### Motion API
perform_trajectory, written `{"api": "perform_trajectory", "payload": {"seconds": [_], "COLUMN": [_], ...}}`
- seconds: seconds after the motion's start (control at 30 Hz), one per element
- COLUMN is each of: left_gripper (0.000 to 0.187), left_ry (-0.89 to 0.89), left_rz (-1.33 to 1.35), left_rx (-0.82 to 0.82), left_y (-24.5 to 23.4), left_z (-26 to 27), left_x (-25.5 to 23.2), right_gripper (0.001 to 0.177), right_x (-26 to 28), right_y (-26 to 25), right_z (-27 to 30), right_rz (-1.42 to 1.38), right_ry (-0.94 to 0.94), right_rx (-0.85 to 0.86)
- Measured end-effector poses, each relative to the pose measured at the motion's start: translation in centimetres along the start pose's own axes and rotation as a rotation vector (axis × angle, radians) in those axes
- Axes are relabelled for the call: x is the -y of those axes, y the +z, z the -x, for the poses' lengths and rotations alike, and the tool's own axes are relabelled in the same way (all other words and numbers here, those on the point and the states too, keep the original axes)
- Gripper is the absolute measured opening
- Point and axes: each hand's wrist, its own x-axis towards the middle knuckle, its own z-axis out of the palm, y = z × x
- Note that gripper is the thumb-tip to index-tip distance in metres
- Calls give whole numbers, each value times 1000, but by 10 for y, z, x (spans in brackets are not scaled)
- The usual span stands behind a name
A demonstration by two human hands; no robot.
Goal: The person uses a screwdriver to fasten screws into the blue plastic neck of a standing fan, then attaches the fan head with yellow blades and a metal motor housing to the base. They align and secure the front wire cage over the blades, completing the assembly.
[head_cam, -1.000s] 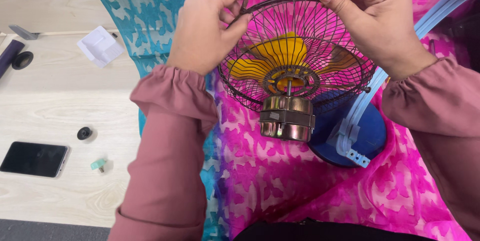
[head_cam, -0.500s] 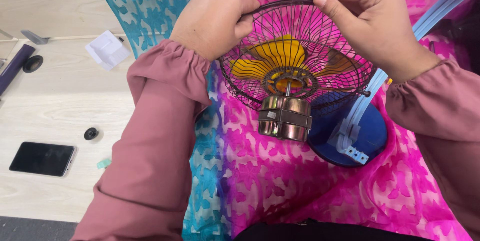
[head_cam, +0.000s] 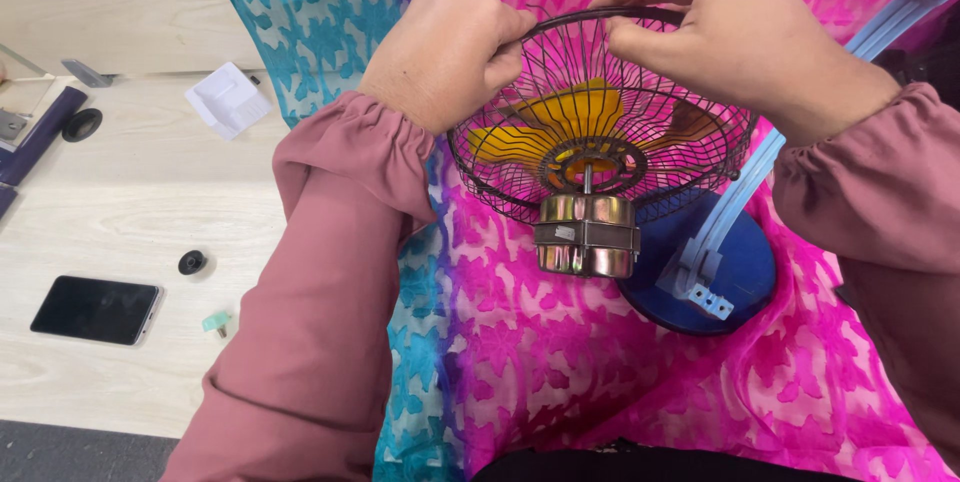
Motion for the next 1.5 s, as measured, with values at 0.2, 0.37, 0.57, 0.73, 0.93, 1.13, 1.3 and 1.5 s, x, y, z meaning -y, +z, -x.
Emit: {"api": "perform_trajectory", "payload": {"seconds": [0.2, 0.37, 0.57, 0.73, 0.93, 1.13, 1.3, 1.5], "left_gripper": [21, 15, 18, 12, 15, 13, 15, 12], "left_ry": [-6, -107, -231, -186, -163, -147, -47, -111], "left_rz": [10, 56, 194, 68, 95, 82, 50, 90], "left_rx": [1, -72, -179, -96, -49, -42, -94, -50], "left_y": [-3, -3, -1, 0, -1, -1, 2, 0], "left_z": [0, 2, 11, 12, 11, 13, 10, 20], "left_x": [-5, -10, -17, -16, -14, -15, -17, -23], "right_gripper": [32, 31, 29, 28, 29, 37, 42, 38], "right_x": [4, 10, 7, 9, 11, 26, 43, 52], "right_y": [-4, -7, -12, -14, -25, -38, -8, 5], "right_z": [-9, -7, -2, -8, -14, -23, -19, -15], "right_rz": [55, 159, 157, 63, -39, -133, 307, 406], "right_ry": [-47, 54, -78, 16, 276, 256, -132, -20], "right_rx": [20, 73, 62, 131, 280, 375, 224, 196]}}
